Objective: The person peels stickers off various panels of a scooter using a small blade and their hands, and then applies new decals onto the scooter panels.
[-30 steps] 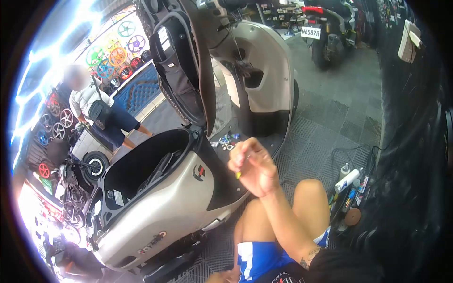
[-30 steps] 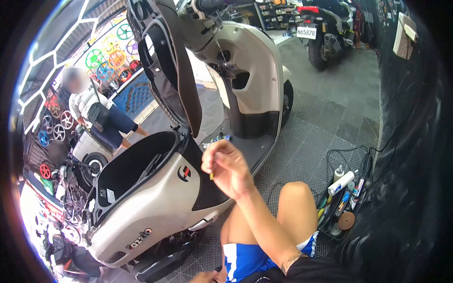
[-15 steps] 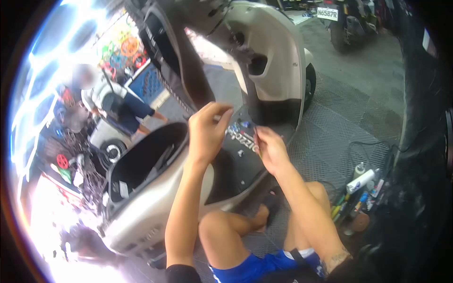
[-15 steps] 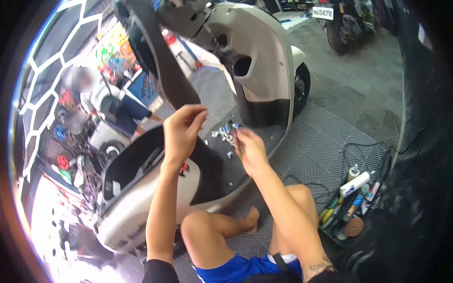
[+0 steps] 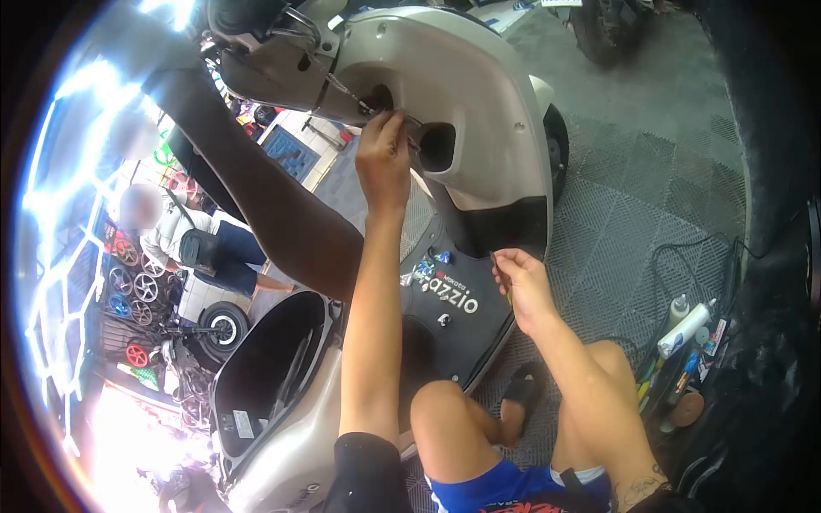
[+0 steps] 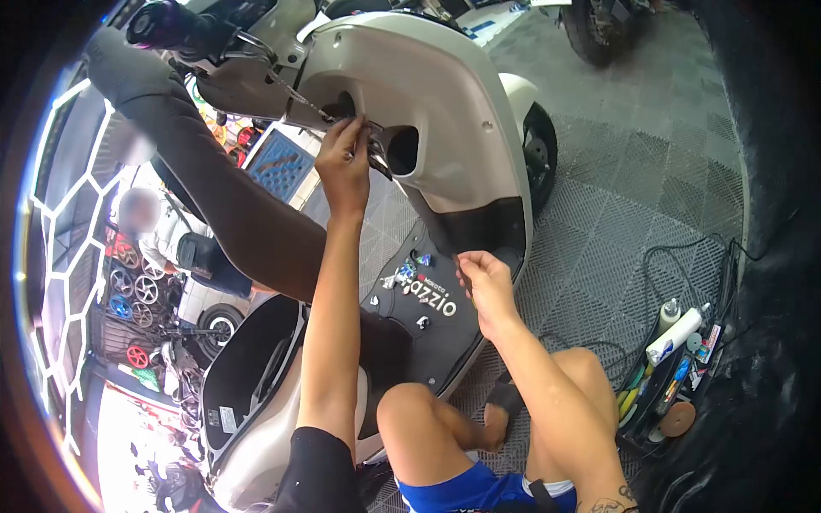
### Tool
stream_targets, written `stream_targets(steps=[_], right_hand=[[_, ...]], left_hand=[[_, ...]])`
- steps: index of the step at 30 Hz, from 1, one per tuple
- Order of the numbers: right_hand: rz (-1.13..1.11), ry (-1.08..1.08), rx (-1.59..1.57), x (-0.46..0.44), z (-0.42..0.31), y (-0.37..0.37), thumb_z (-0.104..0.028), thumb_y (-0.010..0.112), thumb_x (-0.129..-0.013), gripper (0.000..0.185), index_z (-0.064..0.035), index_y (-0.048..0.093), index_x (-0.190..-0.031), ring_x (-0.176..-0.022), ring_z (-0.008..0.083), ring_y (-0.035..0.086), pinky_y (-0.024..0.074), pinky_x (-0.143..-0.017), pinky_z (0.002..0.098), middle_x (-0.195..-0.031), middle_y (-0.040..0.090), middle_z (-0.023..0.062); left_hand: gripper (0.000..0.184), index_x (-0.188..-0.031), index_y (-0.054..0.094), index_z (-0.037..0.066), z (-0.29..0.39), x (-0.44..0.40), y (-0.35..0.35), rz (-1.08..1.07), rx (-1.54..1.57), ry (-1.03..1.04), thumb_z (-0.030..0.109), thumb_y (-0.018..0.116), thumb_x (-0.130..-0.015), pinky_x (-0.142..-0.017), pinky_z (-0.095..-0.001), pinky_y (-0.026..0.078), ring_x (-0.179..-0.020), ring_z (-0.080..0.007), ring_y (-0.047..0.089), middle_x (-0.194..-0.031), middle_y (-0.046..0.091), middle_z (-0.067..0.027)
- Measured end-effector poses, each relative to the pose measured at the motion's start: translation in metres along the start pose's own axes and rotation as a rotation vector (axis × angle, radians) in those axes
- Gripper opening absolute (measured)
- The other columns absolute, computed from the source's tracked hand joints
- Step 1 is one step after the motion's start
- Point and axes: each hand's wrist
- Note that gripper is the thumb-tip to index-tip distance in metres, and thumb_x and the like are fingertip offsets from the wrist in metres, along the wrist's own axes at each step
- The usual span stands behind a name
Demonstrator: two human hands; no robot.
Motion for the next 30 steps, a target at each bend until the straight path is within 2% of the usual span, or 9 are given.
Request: stream_targets(steps=[8,12,15,18,22,23,26,27,30], right_hand=[[0.059,-0.056,0.041,-0.009,-0.011,-0.004,-0.014,0.064,-0.099,0.011,-0.0065,0.070,-0.104,-0.075,0.0056,0.057,0.0415,-0.065,0.0220,-0.085,0.066,-0.0027],[0.072,-0.084,0.069,-0.008,-0.020,-0.013,-0.014,0.064,-0.100,0.012,-0.0064,0.070,-0.106,-0.075,0.0050,0.057,0.0418,-0.065,0.0222,-0.085,0.066,-0.0025],[0.052,-0.080,0.072,-0.005,-0.024,-0.015,-0.014,0.064,-0.100,0.011,-0.0061,0.070,-0.106,-0.076,0.0052,0.057,0.0422,-0.065,0.0222,-0.086,0.067,-0.0023],[0.037,-0.088,0.063,-0.005,-0.031,-0.016,-0.013,0.064,-0.100,0.011,-0.0059,0.070,-0.106,-0.076,0.0056,0.057,0.0425,-0.066,0.0222,-0.087,0.066,-0.0021],[0.044,-0.092,0.041,0.003,-0.038,-0.017,-0.013,0.064,-0.100,0.011,-0.0061,0.070,-0.106,-0.076,0.0057,0.058,0.0428,-0.066,0.0223,-0.088,0.067,-0.0017],[0.049,-0.093,0.037,0.002,-0.040,-0.017,-0.013,0.064,-0.100,0.011,-0.0061,0.070,-0.106,-0.076,0.0058,0.058,0.0428,-0.066,0.0223,-0.088,0.067,-0.0015],[0.044,-0.087,0.030,0.001,-0.040,-0.020,-0.013,0.064,-0.100,0.011,-0.0061,0.070,-0.106,-0.076,0.0060,0.058,0.0428,-0.066,0.0223,-0.087,0.067,-0.0014],[0.037,-0.090,0.031,0.002,-0.039,-0.021,-0.013,0.064,-0.100,0.011,-0.0061,0.070,-0.106,-0.076,0.0060,0.058,0.0429,-0.066,0.0223,-0.087,0.067,-0.0014],[0.013,-0.095,0.038,0.000,-0.039,-0.021,-0.014,0.064,-0.100,0.011,-0.0062,0.070,-0.106,-0.077,0.0061,0.058,0.0428,-0.066,0.0224,-0.087,0.066,-0.0016]], left_hand=[[0.012,-0.101,0.075,0.002,-0.009,-0.006,0.004,0.045,-0.045,0.138,0.004,0.075,-0.090,-0.075,-0.0353,0.055,-0.087,-0.0269,0.070,-0.100,0.072,-0.0114],[0.015,-0.107,0.069,0.004,-0.007,-0.012,0.000,-0.023,-0.190,0.232,0.005,0.071,-0.092,-0.074,-0.0414,0.056,-0.090,-0.0340,0.070,-0.102,0.070,-0.0120],[0.015,-0.108,0.065,0.004,-0.012,-0.009,-0.001,-0.077,-0.180,0.220,0.004,0.069,-0.094,-0.076,-0.0433,0.056,-0.093,-0.0367,0.069,-0.105,0.068,-0.0127],[0.011,-0.102,0.063,0.006,-0.012,-0.002,0.006,0.000,-0.149,0.161,0.003,0.066,-0.092,-0.074,-0.0452,0.055,-0.093,-0.0345,0.068,-0.106,0.067,-0.0103],[0.008,-0.100,0.060,0.002,0.000,0.013,0.024,0.184,0.034,-0.115,0.006,0.065,-0.095,-0.070,-0.0412,0.053,-0.090,-0.0321,0.070,-0.103,0.066,-0.0159],[0.023,-0.090,0.067,-0.004,0.007,0.014,0.026,0.257,0.041,-0.242,0.018,0.071,-0.095,-0.062,-0.0328,0.049,-0.072,-0.0182,0.068,-0.079,0.068,-0.0134],[0.040,-0.075,0.070,-0.006,0.015,-0.001,0.028,0.113,0.001,-0.546,0.028,0.072,-0.096,-0.054,-0.0341,0.048,-0.052,-0.0191,0.063,-0.061,0.065,-0.0127],[0.050,-0.066,0.071,-0.006,0.024,-0.008,0.026,0.042,0.109,-0.660,0.034,0.072,-0.096,-0.048,-0.0329,0.046,-0.041,-0.0175,0.058,-0.057,0.067,-0.0123],[0.046,-0.070,0.071,-0.007,0.036,-0.016,0.024,0.022,0.328,-0.786,0.030,0.071,-0.098,-0.045,-0.0300,0.045,-0.042,-0.0144,0.059,-0.061,0.069,-0.0120]])
Point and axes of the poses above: each hand's wrist, its own x-axis away from the middle knuckle, its own y-axis out of the palm, z = x × y
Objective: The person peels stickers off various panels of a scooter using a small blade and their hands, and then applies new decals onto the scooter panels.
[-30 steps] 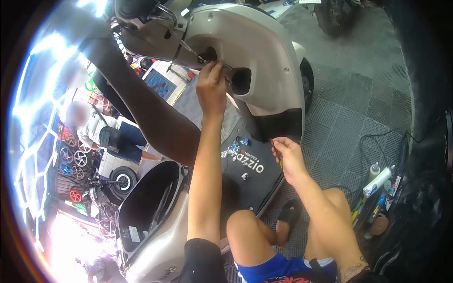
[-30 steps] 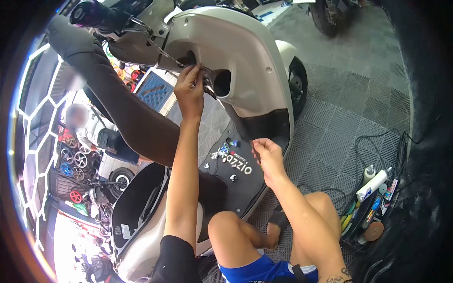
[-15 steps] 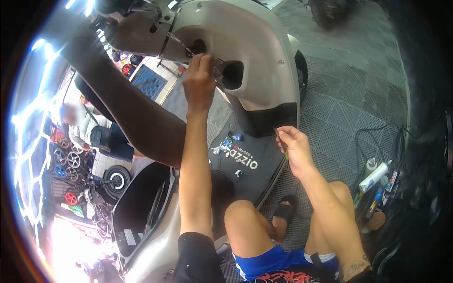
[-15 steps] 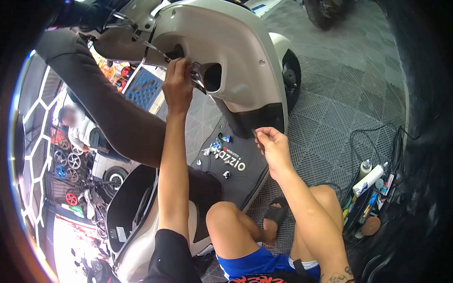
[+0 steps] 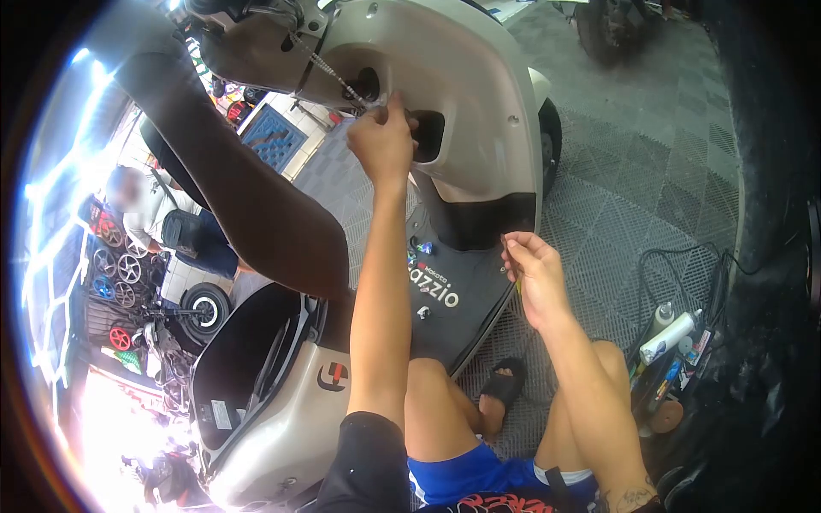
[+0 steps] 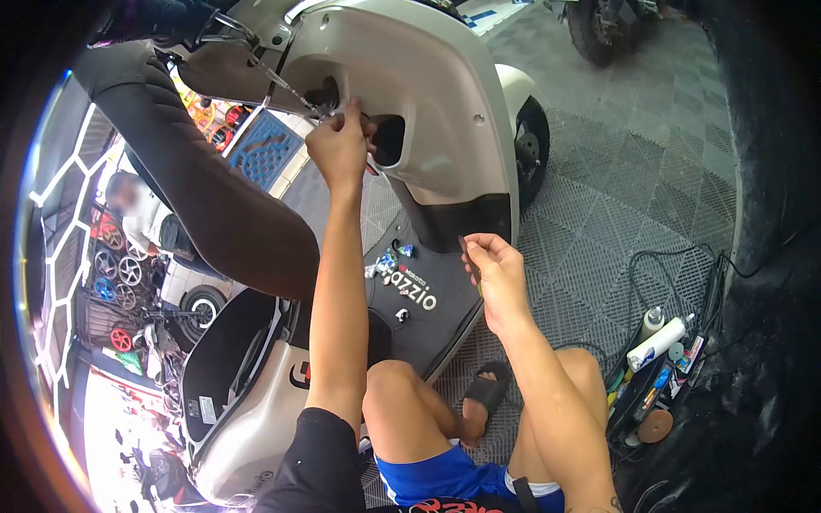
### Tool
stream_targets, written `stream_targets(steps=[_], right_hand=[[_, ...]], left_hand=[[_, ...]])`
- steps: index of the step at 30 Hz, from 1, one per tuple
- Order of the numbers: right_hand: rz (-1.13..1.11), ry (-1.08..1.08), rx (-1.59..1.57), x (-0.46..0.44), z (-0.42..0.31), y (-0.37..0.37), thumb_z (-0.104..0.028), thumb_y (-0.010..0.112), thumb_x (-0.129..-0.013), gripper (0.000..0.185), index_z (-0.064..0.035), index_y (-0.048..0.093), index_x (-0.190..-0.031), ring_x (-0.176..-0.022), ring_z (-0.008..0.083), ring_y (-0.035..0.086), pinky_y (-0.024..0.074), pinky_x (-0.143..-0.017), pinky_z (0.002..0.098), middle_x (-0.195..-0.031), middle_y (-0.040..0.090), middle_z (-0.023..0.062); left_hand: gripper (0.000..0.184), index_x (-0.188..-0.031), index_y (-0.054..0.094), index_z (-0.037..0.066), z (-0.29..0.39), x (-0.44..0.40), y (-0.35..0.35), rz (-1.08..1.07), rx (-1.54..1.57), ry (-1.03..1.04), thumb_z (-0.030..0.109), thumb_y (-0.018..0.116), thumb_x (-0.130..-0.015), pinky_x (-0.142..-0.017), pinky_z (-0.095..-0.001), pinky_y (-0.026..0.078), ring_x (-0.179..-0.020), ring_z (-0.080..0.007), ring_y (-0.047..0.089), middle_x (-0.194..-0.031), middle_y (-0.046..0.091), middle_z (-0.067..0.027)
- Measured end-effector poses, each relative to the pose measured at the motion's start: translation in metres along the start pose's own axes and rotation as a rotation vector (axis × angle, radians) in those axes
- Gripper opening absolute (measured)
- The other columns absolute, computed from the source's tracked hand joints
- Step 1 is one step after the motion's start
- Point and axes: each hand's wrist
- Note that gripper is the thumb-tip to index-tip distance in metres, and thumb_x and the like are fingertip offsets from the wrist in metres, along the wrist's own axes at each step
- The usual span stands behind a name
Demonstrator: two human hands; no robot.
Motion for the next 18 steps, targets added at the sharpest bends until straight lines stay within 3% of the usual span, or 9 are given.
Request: stream_targets(steps=[7,11,18], right_hand=[[-0.005,-0.003,-0.020,0.004,-0.006,0.007,-0.013,0.064,-0.100,0.011,-0.0063,0.070,-0.106,-0.076,0.0058,0.058,0.0425,-0.065,0.0222,-0.087,0.067,-0.0020],[-0.012,-0.008,-0.027,0.008,-0.009,0.008,-0.012,0.064,-0.100,0.010,-0.0059,0.070,-0.105,-0.075,0.0058,0.058,0.0426,-0.065,0.0222,-0.087,0.067,-0.0019],[-0.021,-0.030,-0.069,0.015,-0.017,0.010,-0.012,0.064,-0.100,0.010,-0.0050,0.069,-0.106,-0.074,0.0059,0.058,0.0427,-0.064,0.0219,-0.086,0.066,-0.0018]], left_hand=[[0.031,-0.082,0.068,-0.003,-0.029,-0.002,0.005,-0.063,0.308,0.049,0.022,0.067,-0.101,-0.053,-0.0261,0.048,-0.056,-0.0130,0.065,-0.074,0.072,-0.0124],[0.029,-0.084,0.068,-0.004,-0.039,-0.004,0.004,-0.084,0.367,0.080,0.020,0.065,-0.102,-0.055,-0.0268,0.049,-0.058,-0.0140,0.066,-0.076,0.073,-0.0136],[0.029,-0.088,0.069,-0.006,-0.074,0.005,-0.023,-0.210,0.370,0.095,0.017,0.062,-0.104,-0.069,-0.0299,0.058,-0.080,-0.0203,0.075,-0.091,0.076,-0.0174]])
Point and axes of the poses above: each hand's wrist, its own x-axis away from the middle knuckle, its own y-axis out of the palm, z = x × y
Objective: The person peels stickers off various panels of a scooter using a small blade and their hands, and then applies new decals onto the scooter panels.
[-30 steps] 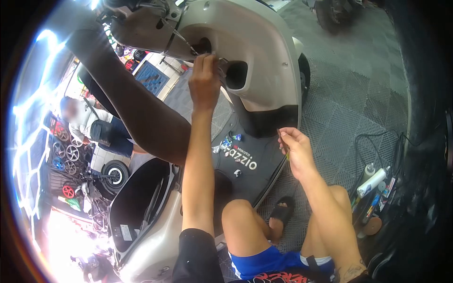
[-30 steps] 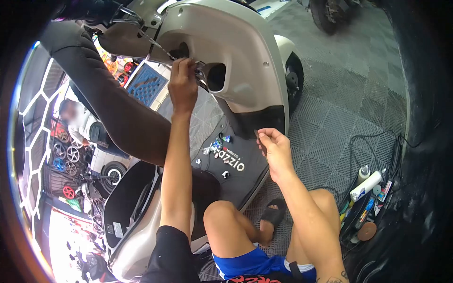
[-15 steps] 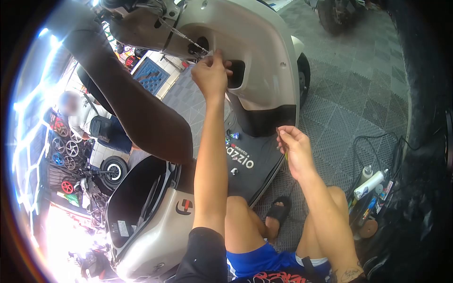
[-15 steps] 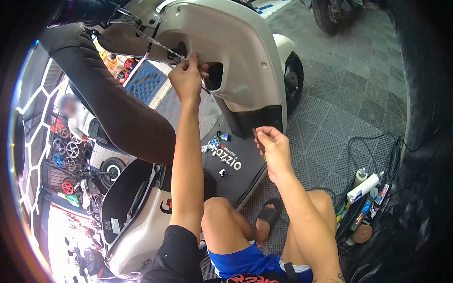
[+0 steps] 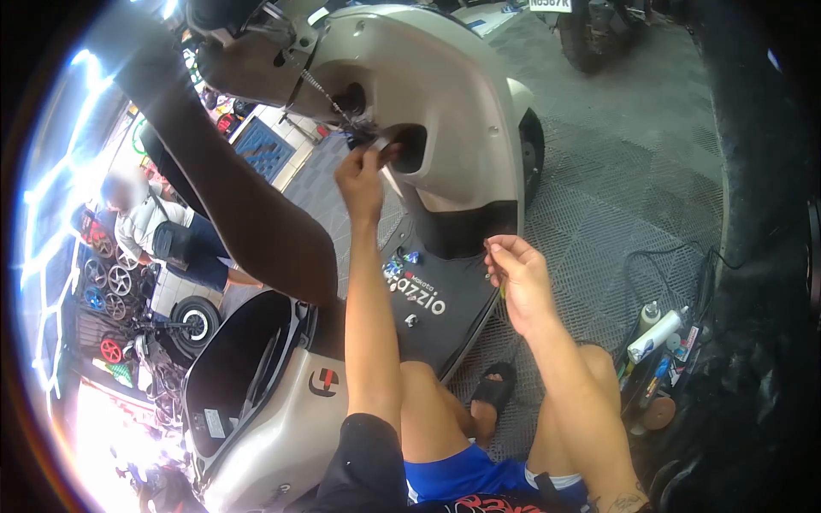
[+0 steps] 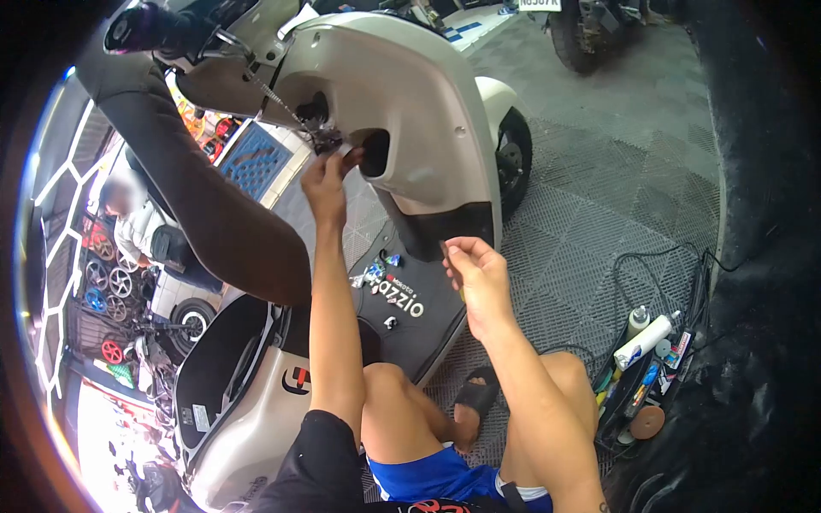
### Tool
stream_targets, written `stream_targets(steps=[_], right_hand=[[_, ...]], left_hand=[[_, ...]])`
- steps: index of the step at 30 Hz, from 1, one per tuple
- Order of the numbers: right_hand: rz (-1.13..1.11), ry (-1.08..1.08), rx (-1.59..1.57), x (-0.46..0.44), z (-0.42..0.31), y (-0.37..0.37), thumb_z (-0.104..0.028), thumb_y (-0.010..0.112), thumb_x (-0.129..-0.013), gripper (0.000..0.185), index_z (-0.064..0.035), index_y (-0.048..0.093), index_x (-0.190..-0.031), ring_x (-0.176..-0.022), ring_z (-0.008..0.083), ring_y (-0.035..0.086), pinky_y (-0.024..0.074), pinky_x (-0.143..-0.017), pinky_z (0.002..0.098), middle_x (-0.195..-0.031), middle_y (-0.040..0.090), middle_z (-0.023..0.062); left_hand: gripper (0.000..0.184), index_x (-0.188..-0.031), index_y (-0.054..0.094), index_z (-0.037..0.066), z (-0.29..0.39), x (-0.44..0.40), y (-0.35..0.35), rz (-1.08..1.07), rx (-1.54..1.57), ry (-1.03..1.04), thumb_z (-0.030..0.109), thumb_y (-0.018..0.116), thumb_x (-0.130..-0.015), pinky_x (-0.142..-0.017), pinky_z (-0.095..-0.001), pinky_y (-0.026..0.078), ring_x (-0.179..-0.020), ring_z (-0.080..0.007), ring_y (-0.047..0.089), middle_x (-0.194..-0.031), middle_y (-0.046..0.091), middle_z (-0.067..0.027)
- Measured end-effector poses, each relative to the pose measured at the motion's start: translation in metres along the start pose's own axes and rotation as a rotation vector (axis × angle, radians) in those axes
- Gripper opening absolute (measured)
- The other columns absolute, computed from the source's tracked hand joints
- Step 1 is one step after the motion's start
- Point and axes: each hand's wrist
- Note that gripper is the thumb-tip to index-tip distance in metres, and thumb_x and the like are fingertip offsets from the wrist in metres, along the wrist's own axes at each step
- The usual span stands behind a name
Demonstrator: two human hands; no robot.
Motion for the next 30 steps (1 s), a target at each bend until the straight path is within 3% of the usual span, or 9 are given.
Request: stream_targets(steps=[6,10,11,14,15,18,19,22,30], right_hand=[[-0.045,0.017,0.011,0.001,0.002,0.001,-0.013,0.065,-0.099,0.011,-0.0060,0.069,-0.107,-0.075,0.0061,0.058,0.0429,-0.065,0.0218,-0.087,0.066,-0.0011],[-0.059,0.050,0.004,0.003,-0.002,0.005,-0.012,0.065,-0.100,0.009,-0.0067,0.068,-0.106,-0.077,0.0068,0.057,0.0436,-0.067,0.0230,-0.089,0.065,-0.0013],[-0.062,0.041,0.013,0.003,-0.003,0.004,-0.013,0.065,-0.100,0.009,-0.0068,0.068,-0.106,-0.077,0.0069,0.057,0.0436,-0.067,0.0231,-0.089,0.065,-0.0013],[-0.066,0.023,0.016,0.002,-0.003,0.004,-0.013,0.064,-0.100,0.010,-0.0066,0.068,-0.106,-0.077,0.0066,0.057,0.0435,-0.067,0.0228,-0.088,0.065,-0.0011],[-0.063,0.020,0.014,0.001,-0.003,0.004,-0.012,0.064,-0.100,0.010,-0.0064,0.069,-0.106,-0.077,0.0063,0.058,0.0433,-0.066,0.0222,-0.088,0.066,-0.0011],[-0.061,0.021,0.023,0.002,-0.005,0.007,-0.011,0.064,-0.100,0.009,-0.0058,0.069,-0.105,-0.076,0.0058,0.058,0.0431,-0.066,0.0218,-0.087,0.067,-0.0014],[-0.061,0.020,0.025,0.003,-0.004,0.008,-0.011,0.064,-0.100,0.010,-0.0057,0.069,-0.105,-0.076,0.0057,0.058,0.0430,-0.066,0.0218,-0.087,0.067,-0.0015],[-0.075,0.016,0.029,0.002,-0.001,0.007,-0.012,0.064,-0.100,0.010,-0.0056,0.070,-0.105,-0.076,0.0057,0.058,0.0431,-0.065,0.0219,-0.087,0.067,-0.0016],[-0.072,-0.012,0.077,0.003,-0.001,0.008,-0.012,0.065,-0.100,0.010,-0.0055,0.070,-0.104,-0.077,0.0056,0.059,0.0429,-0.065,0.0216,-0.089,0.068,-0.0019]], left_hand=[[0.033,-0.088,0.068,-0.007,0.012,0.005,0.000,0.066,-0.041,-0.084,0.018,0.058,-0.106,-0.077,-0.0335,0.061,-0.083,-0.0214,0.075,-0.092,0.075,-0.0173],[0.025,-0.080,0.069,-0.003,0.034,0.019,-0.004,0.074,-0.662,0.162,0.013,0.064,-0.098,-0.069,-0.0284,0.055,-0.071,-0.0142,0.071,-0.076,0.073,-0.0102],[0.022,-0.081,0.070,-0.003,0.030,0.030,0.000,0.115,-0.348,0.202,0.014,0.066,-0.096,-0.066,-0.0284,0.053,-0.067,-0.0132,0.069,-0.072,0.071,-0.0089],[0.025,-0.079,0.068,-0.003,0.026,0.067,-0.007,0.055,-0.341,0.021,0.014,0.065,-0.097,-0.064,-0.0277,0.052,-0.066,-0.0138,0.069,-0.071,0.071,-0.0101],[0.031,-0.077,0.067,-0.003,0.024,0.068,-0.007,0.029,-0.404,-0.101,0.022,0.069,-0.096,-0.063,-0.0296,0.051,-0.064,-0.0150,0.069,-0.068,0.069,-0.0114],[0.040,-0.074,0.066,-0.002,0.033,0.059,0.003,0.077,-0.635,-0.073,0.032,0.076,-0.092,-0.063,-0.0334,0.052,-0.062,-0.0171,0.069,-0.065,0.068,-0.0117],[0.047,-0.077,0.067,-0.002,0.043,0.055,0.011,0.124,-0.571,-0.065,0.042,0.081,-0.086,-0.064,-0.0365,0.052,-0.060,-0.0229,0.069,-0.065,0.068,-0.0138],[0.048,-0.085,0.070,-0.005,0.065,0.028,0.022,0.163,-0.849,0.142,0.042,0.076,-0.091,-0.066,-0.0383,0.055,-0.071,-0.0289,0.074,-0.074,0.072,-0.0179],[0.028,-0.105,0.074,0.002,0.063,-0.007,0.001,-0.024,-0.961,0.141,0.025,0.062,-0.094,-0.080,-0.0505,0.053,-0.089,-0.0411,0.071,-0.091,0.075,-0.0210]])
Point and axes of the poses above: each hand's wrist, its own x-axis away from the middle knuckle, its own y-axis out of the palm, z = x × y
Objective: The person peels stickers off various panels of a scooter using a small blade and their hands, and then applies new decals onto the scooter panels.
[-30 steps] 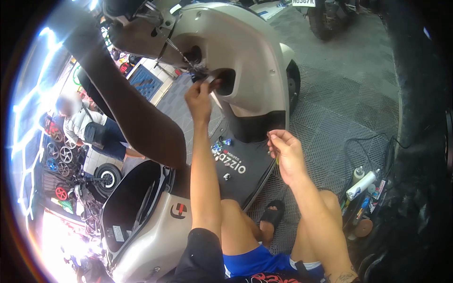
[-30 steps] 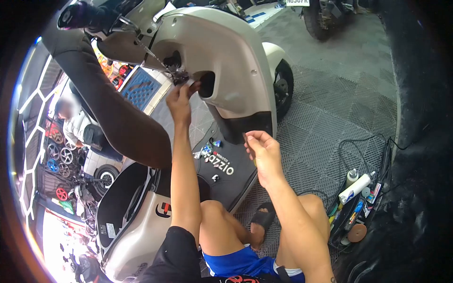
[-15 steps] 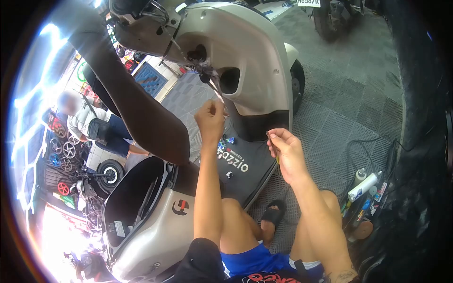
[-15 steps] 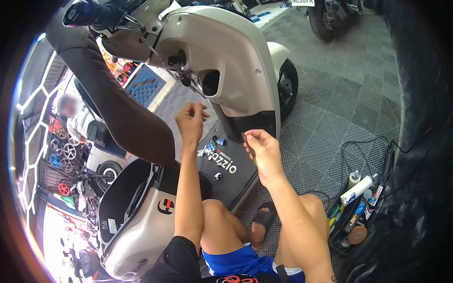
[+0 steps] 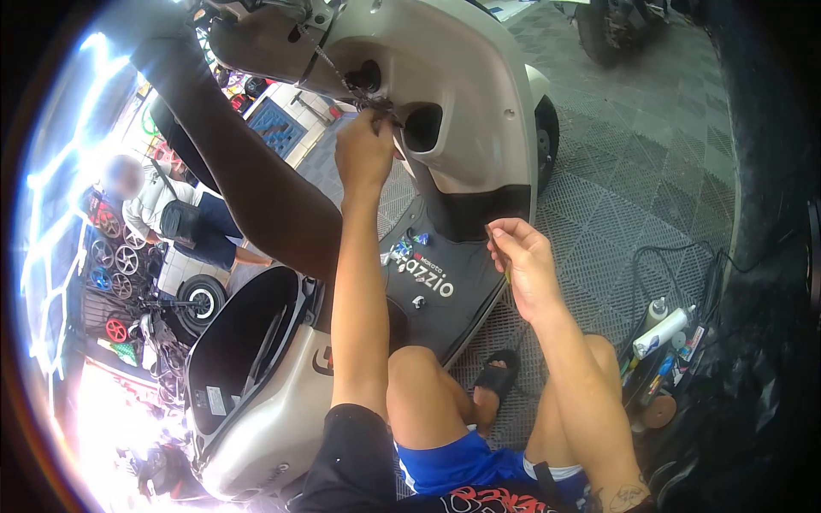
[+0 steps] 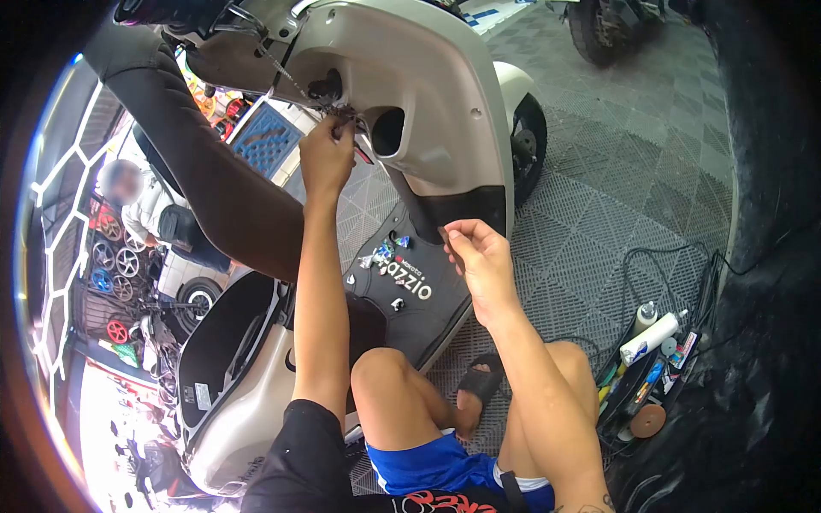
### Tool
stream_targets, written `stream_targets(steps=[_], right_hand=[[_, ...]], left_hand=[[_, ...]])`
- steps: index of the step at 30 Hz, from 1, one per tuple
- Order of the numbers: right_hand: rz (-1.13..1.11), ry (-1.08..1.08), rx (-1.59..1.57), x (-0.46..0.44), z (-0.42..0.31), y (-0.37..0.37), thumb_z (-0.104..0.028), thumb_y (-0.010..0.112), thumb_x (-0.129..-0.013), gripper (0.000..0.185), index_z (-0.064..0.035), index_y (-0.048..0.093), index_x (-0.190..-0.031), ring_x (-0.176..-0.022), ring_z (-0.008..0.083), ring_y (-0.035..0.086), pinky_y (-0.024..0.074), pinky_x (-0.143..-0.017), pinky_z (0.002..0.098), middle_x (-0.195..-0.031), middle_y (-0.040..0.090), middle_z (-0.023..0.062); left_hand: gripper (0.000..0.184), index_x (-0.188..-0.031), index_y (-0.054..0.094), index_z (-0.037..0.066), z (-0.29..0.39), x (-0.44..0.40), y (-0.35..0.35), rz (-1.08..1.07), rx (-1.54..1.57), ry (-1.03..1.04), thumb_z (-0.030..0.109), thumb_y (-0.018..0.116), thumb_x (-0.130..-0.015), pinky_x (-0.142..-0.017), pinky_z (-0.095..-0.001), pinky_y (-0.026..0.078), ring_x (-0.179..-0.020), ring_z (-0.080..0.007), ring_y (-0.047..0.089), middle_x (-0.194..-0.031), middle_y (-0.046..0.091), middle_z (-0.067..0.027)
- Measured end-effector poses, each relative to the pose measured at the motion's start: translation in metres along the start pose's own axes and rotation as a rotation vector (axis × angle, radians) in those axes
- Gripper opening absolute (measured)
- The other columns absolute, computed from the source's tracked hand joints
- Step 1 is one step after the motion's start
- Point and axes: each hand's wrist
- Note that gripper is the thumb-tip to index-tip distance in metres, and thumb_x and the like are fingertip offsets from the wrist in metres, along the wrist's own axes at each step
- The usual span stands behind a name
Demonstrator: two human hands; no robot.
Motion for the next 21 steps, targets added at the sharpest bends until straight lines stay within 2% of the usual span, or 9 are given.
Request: stream_targets(steps=[2,5,8,11,14,16,18,21], right_hand=[[0.000,-0.005,-0.008,0.000,-0.001,0.000,-0.013,0.065,-0.100,0.010,-0.0056,0.070,-0.105,-0.078,0.0057,0.059,0.0429,-0.065,0.0216,-0.089,0.067,-0.0020],[-0.006,0.004,0.000,0.002,-0.004,-0.003,-0.013,0.066,-0.099,0.010,-0.0058,0.070,-0.105,-0.078,0.0058,0.059,0.0430,-0.065,0.0213,-0.089,0.067,-0.0021],[0.011,0.008,0.014,0.002,-0.007,-0.007,-0.013,0.066,-0.100,0.010,-0.0059,0.070,-0.105,-0.078,0.0057,0.059,0.0431,-0.066,0.0210,-0.090,0.067,-0.0021],[0.022,-0.015,0.011,-0.001,-0.011,-0.015,-0.012,0.065,-0.100,0.009,-0.0060,0.070,-0.105,-0.078,0.0054,0.058,0.0432,-0.066,0.0207,-0.090,0.067,-0.0021],[0.032,-0.008,0.027,-0.004,-0.014,-0.021,-0.011,0.064,-0.100,0.009,-0.0057,0.070,-0.105,-0.077,0.0050,0.058,0.0436,-0.065,0.0203,-0.090,0.067,-0.0019],[0.046,-0.007,0.045,-0.006,-0.016,-0.024,-0.010,0.063,-0.100,0.009,-0.0052,0.069,-0.105,-0.077,0.0047,0.059,0.0438,-0.065,0.0204,-0.089,0.067,-0.0016],[0.040,-0.005,0.040,-0.008,-0.016,-0.027,-0.011,0.064,-0.100,0.009,-0.0057,0.069,-0.106,-0.076,0.0046,0.059,0.0438,-0.065,0.0204,-0.089,0.067,-0.0017],[0.032,0.007,0.051,-0.009,-0.013,-0.028,-0.011,0.065,-0.100,0.009,-0.0064,0.069,-0.106,-0.076,0.0048,0.059,0.0439,-0.065,0.0204,-0.089,0.067,-0.0018]], left_hand=[[0.026,-0.105,0.074,0.002,-0.010,0.002,-0.001,-0.060,0.042,-0.057,0.022,0.061,-0.095,-0.080,-0.0523,0.053,-0.089,-0.0417,0.071,-0.090,0.074,-0.0219],[0.025,-0.103,0.073,0.000,-0.005,0.010,-0.003,-0.014,-0.038,-0.076,0.019,0.060,-0.095,-0.081,-0.0527,0.052,-0.089,-0.0431,0.070,-0.087,0.073,-0.0234],[0.024,-0.100,0.073,-0.002,-0.003,0.025,0.003,0.120,-0.145,-0.043,0.018,0.060,-0.094,-0.078,-0.0517,0.052,-0.085,-0.0453,0.069,-0.084,0.072,-0.0250],[0.023,-0.100,0.072,-0.002,-0.005,0.059,-0.018,0.027,-0.145,-0.236,0.017,0.060,-0.095,-0.073,-0.0494,0.053,-0.081,-0.0466,0.069,-0.082,0.071,-0.0258],[0.025,-0.109,0.069,-0.002,-0.031,0.106,-0.004,-0.231,0.095,-0.295,0.016,0.061,-0.094,-0.069,-0.0486,0.054,-0.074,-0.0468,0.069,-0.077,0.070,-0.0246],[0.030,-0.120,0.067,0.001,-0.013,0.118,-0.001,-0.545,0.217,-0.474,0.009,0.061,-0.092,-0.070,-0.0438,0.056,-0.077,-0.0367,0.073,-0.101,0.070,-0.0277],[0.037,-0.126,0.063,0.007,-0.093,0.150,0.067,-0.482,-0.045,0.166,0.007,0.063,-0.089,-0.077,-0.0417,0.057,-0.101,-0.0305,0.072,-0.122,0.063,-0.0272],[0.035,-0.119,0.063,0.006,-0.114,0.168,0.102,-0.634,-0.319,0.168,0.005,0.067,-0.085,-0.085,-0.0438,0.058,-0.118,-0.0304,0.065,-0.129,0.059,-0.0261]])
Point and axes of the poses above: each hand's wrist, its own x-axis away from the middle knuckle, its own y-axis out of the palm, z = x × y
